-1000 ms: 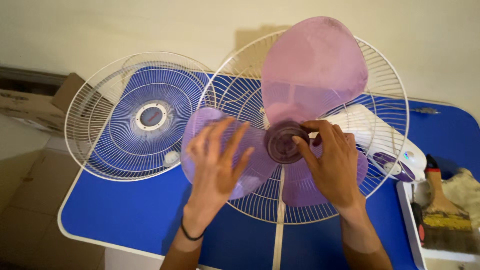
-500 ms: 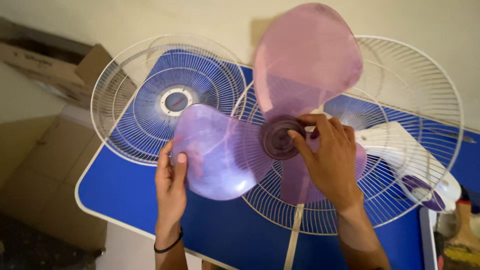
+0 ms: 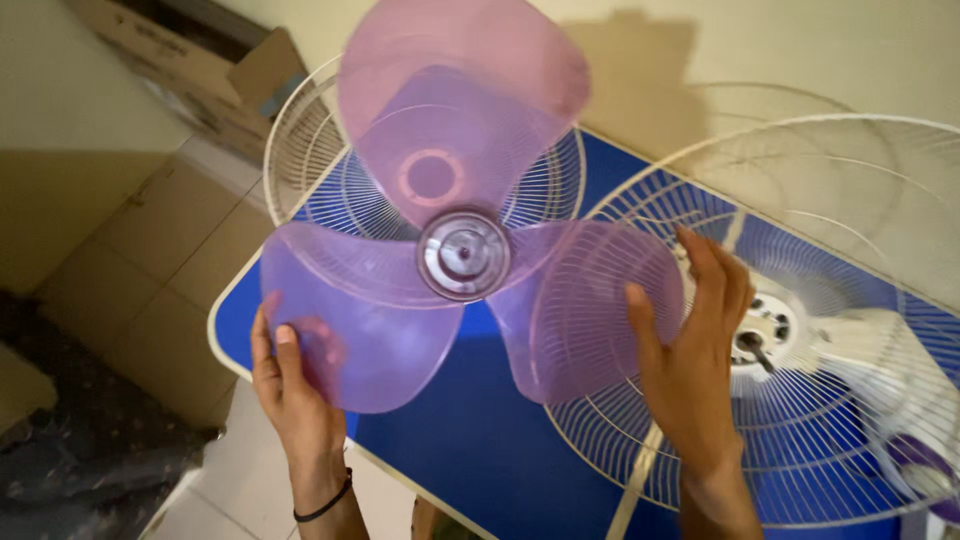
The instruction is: The person assembles a purple fan blade onto a white fan motor housing. They secure the blade with a central nut and then use a screwdriver to tighten screws on the fan's rear motor housing.
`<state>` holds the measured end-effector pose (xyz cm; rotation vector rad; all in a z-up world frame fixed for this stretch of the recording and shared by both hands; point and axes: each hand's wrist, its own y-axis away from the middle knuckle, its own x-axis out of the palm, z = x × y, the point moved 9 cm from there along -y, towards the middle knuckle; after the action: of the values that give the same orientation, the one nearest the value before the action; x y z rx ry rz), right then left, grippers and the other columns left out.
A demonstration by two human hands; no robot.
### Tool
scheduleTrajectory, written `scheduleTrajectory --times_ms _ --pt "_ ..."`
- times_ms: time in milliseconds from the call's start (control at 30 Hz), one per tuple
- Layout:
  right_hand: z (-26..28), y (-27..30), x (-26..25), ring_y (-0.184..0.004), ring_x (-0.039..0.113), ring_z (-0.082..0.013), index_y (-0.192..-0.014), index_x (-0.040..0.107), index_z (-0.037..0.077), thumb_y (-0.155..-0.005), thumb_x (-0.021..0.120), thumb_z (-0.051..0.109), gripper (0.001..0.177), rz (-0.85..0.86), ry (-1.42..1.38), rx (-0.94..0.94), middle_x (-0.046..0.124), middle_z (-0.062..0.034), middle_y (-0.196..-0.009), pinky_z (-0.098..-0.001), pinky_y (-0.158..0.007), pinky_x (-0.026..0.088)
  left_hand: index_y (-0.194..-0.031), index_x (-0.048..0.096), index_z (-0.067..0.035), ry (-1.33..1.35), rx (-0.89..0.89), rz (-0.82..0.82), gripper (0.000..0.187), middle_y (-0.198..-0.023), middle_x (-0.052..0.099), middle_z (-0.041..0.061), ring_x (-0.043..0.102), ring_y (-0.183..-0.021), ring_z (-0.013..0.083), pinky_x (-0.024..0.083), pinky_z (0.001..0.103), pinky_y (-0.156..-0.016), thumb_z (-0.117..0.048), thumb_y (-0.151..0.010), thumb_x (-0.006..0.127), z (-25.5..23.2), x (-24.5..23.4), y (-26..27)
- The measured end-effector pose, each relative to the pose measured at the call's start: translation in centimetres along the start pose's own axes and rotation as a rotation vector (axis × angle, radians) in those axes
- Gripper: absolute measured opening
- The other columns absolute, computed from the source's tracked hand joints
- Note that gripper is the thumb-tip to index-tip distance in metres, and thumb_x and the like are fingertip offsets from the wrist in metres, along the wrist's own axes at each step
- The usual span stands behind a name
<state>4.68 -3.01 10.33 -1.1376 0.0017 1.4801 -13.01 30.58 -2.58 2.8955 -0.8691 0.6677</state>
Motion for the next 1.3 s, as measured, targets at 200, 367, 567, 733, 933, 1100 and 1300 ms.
scheduleTrajectory --times_ms 200,367,567,733,933,1100,1300 --pt "-5.4 4.9 7.1 -0.106 0.064 -0.0226 -0.142 0.044 0.0 -0.103 0.049 0.021 0.044 0.345 -0.563 0.513 0.063 -0.0138 -0.118 -0.0375 -0.09 0.056 -0.152 0.046 -0.004 0.037 0.071 -0.09 0.039 -0.099 0.062 0.006 0.054 -0.08 0.0133 0.048 0.025 -0.071 -0.016 -0.115 0.046 -1.1 -3.3 -0.3" --pt "-4.0 8.1 12.9 -0.094 0.073 -0.0265 -0.13 0.051 -0.002 -0.106 0.044 0.02 0.033 0.568 -0.964 0.623 0.068 -0.0206 -0.103 -0.0403 -0.086 0.062 -0.152 0.045 -0.005 0.038 0.07 -0.146 0.04 -0.102 0.063 0.006 0.057 -0.084 0.0116 0.05 0.024 -0.073 -0.018 -0.114 0.046 -0.7 -5.0 -0.6" --pt "1.1 9.4 15.5 -0.101 0.072 -0.0283 -0.132 0.046 -0.003 -0.106 0.036 0.022 0.037 0.661 -1.196 0.615 0.062 -0.0206 -0.119 -0.0433 -0.086 0.063 -0.152 0.046 -0.007 0.065 0.064 -0.233 0.042 -0.121 0.063 0.003 0.061 -0.104 0.0097 0.054 0.026 -0.085 -0.019 -0.113 0.047 -0.8 -7.0 -0.9" --pt "3.4 10.3 19.3 -0.093 0.071 -0.03 -0.135 0.043 -0.001 -0.108 0.034 0.024 0.037 0.532 -1.359 0.67 0.061 -0.0223 -0.115 -0.0441 -0.077 0.063 -0.154 0.045 -0.012 0.082 0.002 -0.237 0.043 -0.119 0.061 0.003 0.06 -0.103 0.0102 0.055 0.027 -0.085 -0.023 -0.112 0.048 0.4 -6.9 -0.8" --pt "2.1 11.1 23.2 -0.084 0.068 -0.0284 -0.136 0.04 0.002 -0.11 0.036 0.025 0.035 0.399 -1.46 0.785 0.059 -0.0221 -0.111 -0.0415 -0.064 0.061 -0.156 0.04 -0.017 0.096 -0.13 -0.181 0.049 -0.113 0.062 0.008 0.062 -0.097 0.0148 0.056 0.029 -0.085 -0.027 -0.109 0.051 2.5 -4.8 -1.1" --pt "1.5 11.5 24.3 -0.089 0.065 -0.0227 -0.138 0.039 0.006 -0.104 0.047 0.02 0.038 0.373 -1.424 0.649 0.054 -0.016 -0.116 -0.038 -0.067 0.061 -0.154 0.038 -0.02 0.12 -0.228 -0.105 0.051 -0.114 0.065 0.011 0.065 -0.092 0.0173 0.058 0.033 -0.084 -0.025 -0.106 0.053 5.5 -1.9 -1.4" --pt "1.4 13.6 26.8 -0.086 0.065 -0.0214 -0.124 0.044 0.003 -0.108 0.049 0.02 0.024 0.417 -1.367 0.735 0.053 -0.0122 -0.106 -0.0376 -0.066 0.061 -0.154 0.036 -0.015 0.179 -0.287 -0.048 0.053 -0.117 0.067 0.013 0.067 -0.098 0.0191 0.059 0.037 -0.092 -0.017 -0.105 0.055 7.7 0.3 -1.1"
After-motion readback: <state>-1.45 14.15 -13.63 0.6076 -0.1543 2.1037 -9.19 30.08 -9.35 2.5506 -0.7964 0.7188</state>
